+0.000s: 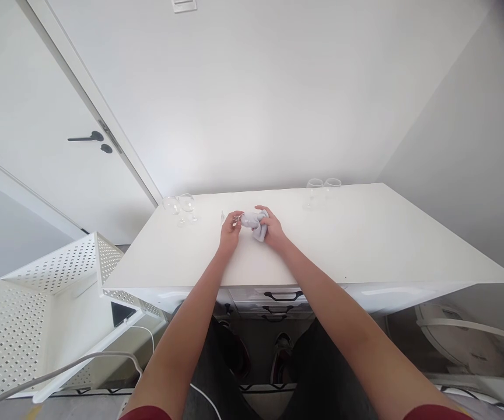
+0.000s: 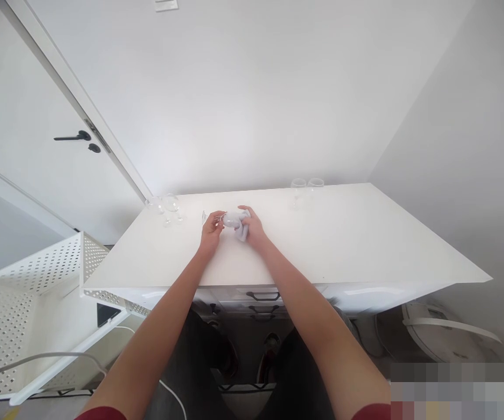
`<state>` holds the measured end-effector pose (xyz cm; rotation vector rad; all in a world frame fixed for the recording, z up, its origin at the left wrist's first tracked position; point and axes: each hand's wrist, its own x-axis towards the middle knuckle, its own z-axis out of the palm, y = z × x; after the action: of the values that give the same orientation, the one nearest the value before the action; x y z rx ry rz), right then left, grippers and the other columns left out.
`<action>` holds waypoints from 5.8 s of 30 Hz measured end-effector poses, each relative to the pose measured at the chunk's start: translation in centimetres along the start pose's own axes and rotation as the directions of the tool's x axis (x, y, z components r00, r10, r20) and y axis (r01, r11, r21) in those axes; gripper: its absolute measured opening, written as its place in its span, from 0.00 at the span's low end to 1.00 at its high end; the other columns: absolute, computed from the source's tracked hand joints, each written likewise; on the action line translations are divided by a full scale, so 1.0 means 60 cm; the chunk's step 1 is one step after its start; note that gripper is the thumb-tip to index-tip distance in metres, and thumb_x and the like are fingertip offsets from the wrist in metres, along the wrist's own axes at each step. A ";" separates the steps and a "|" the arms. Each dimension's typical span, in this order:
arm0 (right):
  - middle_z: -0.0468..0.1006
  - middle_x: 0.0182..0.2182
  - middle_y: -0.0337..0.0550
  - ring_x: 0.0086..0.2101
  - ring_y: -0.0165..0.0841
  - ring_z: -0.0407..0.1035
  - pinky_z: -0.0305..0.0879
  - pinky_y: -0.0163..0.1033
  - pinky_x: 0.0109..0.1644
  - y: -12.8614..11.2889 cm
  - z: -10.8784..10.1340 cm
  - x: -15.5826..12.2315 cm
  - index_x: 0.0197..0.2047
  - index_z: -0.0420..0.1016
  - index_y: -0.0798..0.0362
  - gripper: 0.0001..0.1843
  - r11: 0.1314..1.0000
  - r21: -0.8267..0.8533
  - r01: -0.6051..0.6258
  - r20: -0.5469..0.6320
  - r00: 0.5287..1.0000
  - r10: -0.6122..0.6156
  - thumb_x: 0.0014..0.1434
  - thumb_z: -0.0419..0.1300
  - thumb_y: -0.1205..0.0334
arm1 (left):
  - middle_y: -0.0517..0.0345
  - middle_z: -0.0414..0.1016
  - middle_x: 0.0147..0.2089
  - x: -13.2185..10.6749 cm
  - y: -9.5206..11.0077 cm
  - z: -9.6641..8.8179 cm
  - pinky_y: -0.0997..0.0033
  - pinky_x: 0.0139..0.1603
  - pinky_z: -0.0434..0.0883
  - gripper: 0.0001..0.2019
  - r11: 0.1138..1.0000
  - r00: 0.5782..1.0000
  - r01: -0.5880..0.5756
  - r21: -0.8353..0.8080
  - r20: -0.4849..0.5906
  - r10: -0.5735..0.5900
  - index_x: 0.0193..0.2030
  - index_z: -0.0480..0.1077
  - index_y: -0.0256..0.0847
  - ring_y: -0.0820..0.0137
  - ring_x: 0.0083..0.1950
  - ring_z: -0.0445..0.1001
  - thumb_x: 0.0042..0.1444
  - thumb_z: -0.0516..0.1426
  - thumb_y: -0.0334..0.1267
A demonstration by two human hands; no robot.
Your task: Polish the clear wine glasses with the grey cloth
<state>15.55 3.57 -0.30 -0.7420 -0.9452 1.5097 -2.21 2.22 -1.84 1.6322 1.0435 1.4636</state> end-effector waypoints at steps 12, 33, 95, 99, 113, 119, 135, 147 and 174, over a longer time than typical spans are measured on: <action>0.68 0.29 0.34 0.29 0.33 0.64 0.61 0.36 0.32 -0.004 0.006 -0.005 0.52 0.71 0.44 0.31 0.988 -0.077 0.134 -0.027 0.990 -0.136 0.41 0.56 0.65 | 0.53 0.74 0.48 0.002 0.000 0.003 0.66 0.43 0.73 0.13 0.998 0.997 0.065 -0.002 -0.037 -0.065 0.54 0.67 0.48 0.66 0.46 0.74 0.67 0.56 0.48; 0.67 0.34 0.33 0.31 0.28 0.65 0.64 0.33 0.32 -0.009 -0.018 0.006 0.44 0.65 0.45 0.31 0.950 0.020 0.311 -0.393 0.876 -0.279 0.44 0.77 0.49 | 0.52 0.78 0.49 -0.006 0.014 0.001 0.66 0.44 0.72 0.28 0.997 0.992 0.054 -0.049 -0.116 -0.059 0.72 0.57 0.52 0.68 0.44 0.75 0.69 0.56 0.51; 0.64 0.72 0.43 0.75 0.42 0.48 0.38 0.60 0.79 -0.009 0.026 -0.031 0.68 0.69 0.44 0.24 0.397 -0.602 0.693 0.436 0.701 -0.564 0.72 0.49 0.56 | 0.60 0.70 0.21 -0.011 0.030 0.004 0.72 0.26 0.63 0.19 0.957 0.936 0.289 -0.034 0.221 -0.275 0.32 0.68 0.40 0.68 0.26 0.76 0.63 0.57 0.55; 0.76 0.63 0.44 0.71 0.47 0.56 0.32 0.66 0.79 0.007 0.020 -0.015 0.52 0.80 0.44 0.16 0.200 -0.699 0.687 0.538 0.688 -0.488 0.65 0.56 0.60 | 0.57 0.74 0.22 -0.014 0.026 0.009 0.71 0.24 0.61 0.12 0.960 0.930 0.266 0.087 0.240 -0.280 0.27 0.66 0.41 0.71 0.23 0.71 0.60 0.56 0.42; 0.81 0.34 0.44 0.48 0.48 0.73 0.63 0.56 0.60 0.020 0.005 -0.005 0.31 0.78 0.44 0.04 0.476 -0.756 0.449 0.006 0.732 -0.681 0.53 0.61 0.61 | 0.59 0.72 0.21 -0.023 0.035 0.018 0.66 0.31 0.59 0.15 0.899 0.928 -0.063 0.433 0.356 -0.106 0.25 0.63 0.44 0.67 0.23 0.66 0.64 0.54 0.41; 0.80 0.32 0.40 0.39 0.39 0.72 0.71 0.44 0.46 -0.008 0.000 -0.008 0.30 0.78 0.46 0.08 0.833 -0.419 0.361 -0.164 0.873 -0.460 0.56 0.58 0.58 | 0.61 0.62 0.18 -0.024 0.033 0.019 0.66 0.30 0.53 0.20 0.892 0.954 -0.048 0.449 0.286 -0.093 0.22 0.60 0.44 0.69 0.22 0.59 0.63 0.57 0.47; 0.82 0.40 0.47 0.40 0.43 0.76 0.74 0.49 0.41 -0.009 0.016 -0.009 0.55 0.76 0.50 0.29 0.997 0.068 -0.029 0.294 0.956 0.008 0.65 0.56 0.36 | 0.56 0.76 0.27 -0.016 0.020 0.015 0.67 0.34 0.71 0.19 0.972 0.985 0.152 0.182 0.048 -0.163 0.30 0.70 0.41 0.68 0.29 0.74 0.63 0.58 0.53; 0.82 0.49 0.45 0.49 0.41 0.75 0.74 0.47 0.53 0.013 0.016 -0.004 0.58 0.75 0.46 0.29 0.982 -0.076 0.171 0.347 0.928 -0.135 0.61 0.68 0.39 | 0.52 0.84 0.36 -0.016 0.041 0.008 0.61 0.44 0.75 0.15 0.968 0.963 0.234 0.095 -0.160 -0.217 0.31 0.81 0.40 0.60 0.40 0.79 0.54 0.67 0.52; 0.78 0.36 0.42 0.33 0.34 0.70 0.69 0.40 0.37 0.018 0.018 -0.005 0.45 0.73 0.50 0.26 0.978 -0.140 -0.152 0.336 0.922 0.191 0.56 0.72 0.40 | 0.44 0.77 0.60 -0.004 0.023 0.006 0.52 0.60 0.73 0.24 0.909 0.991 0.086 -0.407 -0.060 -0.121 0.55 0.72 0.44 0.54 0.65 0.74 0.63 0.61 0.60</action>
<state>14.15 3.08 -0.74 -0.6608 -1.2642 1.7932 -1.70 1.38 -0.75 1.2124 0.7909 1.5645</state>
